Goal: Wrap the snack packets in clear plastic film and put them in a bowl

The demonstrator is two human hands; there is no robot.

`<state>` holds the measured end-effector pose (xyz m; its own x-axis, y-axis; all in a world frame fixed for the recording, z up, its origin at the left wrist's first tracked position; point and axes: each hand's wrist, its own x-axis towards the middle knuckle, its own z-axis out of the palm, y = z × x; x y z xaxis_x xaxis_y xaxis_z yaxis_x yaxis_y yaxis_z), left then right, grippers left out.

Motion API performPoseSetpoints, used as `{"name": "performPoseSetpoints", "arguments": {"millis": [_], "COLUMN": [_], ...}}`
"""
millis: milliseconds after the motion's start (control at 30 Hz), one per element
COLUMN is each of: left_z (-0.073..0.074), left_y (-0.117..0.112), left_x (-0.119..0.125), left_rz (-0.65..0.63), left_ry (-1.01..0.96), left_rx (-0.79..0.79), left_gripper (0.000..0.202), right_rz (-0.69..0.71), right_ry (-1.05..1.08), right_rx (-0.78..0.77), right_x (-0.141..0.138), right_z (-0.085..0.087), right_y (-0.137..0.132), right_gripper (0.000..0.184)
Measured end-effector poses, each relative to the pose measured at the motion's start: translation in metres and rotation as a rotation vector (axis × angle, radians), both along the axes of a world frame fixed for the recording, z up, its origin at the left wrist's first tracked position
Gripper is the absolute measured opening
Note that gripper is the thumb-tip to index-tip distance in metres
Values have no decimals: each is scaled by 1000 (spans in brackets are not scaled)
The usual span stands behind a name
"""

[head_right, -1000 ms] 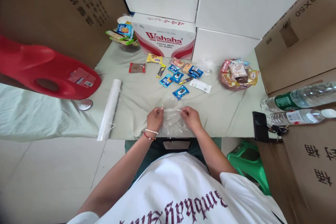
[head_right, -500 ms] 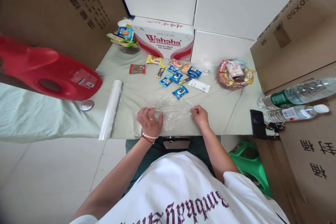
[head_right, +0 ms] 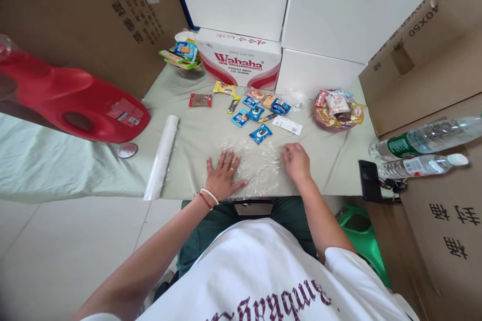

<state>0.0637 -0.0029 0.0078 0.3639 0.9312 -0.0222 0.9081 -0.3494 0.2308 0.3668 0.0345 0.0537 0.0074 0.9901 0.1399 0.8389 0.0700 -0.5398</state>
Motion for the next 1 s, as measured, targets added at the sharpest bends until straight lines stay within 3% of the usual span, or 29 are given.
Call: {"name": "performPoseSetpoints", "arguments": {"millis": [133, 200, 300, 400, 500, 600, 700, 767, 867, 1000], "left_z": [1, 0, -1, 1, 4, 3, 1, 1, 3, 4], "left_y": [0, 1, 1, 0, 0, 0, 0, 0, 0, 0], "left_x": [-5, -10, -17, -19, -18, -19, -20, -20, -20, -20], "left_rz": [18, 32, 26, 26, 24, 26, 34, 38, 41, 46], "left_ry": [-4, -7, -20, -32, -25, -22, -21, -15, -11, -22], "left_rx": [0, 2, -10, -27, -37, -35, -33, -39, -47, -59], "left_gripper": [78, 73, 76, 80, 80, 81, 81, 81, 81, 83], "right_rz": [573, 697, 613, 451, 275, 270, 265, 252, 224, 101], "right_ry": [42, 38, 84, 116, 10, -174, -357, -419, -424, -326], "right_rx": [-30, -96, -144, -175, -155, -93, -43, -34, -88, -54], "right_x": [-42, -39, -8, 26, 31, 3, -45, -73, -95, -85], "right_z": [-11, -22, -30, -17, 5, 20, 17, 9, 2, 13], "right_y": [-15, -26, -38, -22, 38, 133, 228, 274, 309, 298], "right_gripper": [41, 43, 36, 28, 30, 33, 38, 45, 41, 33]}}
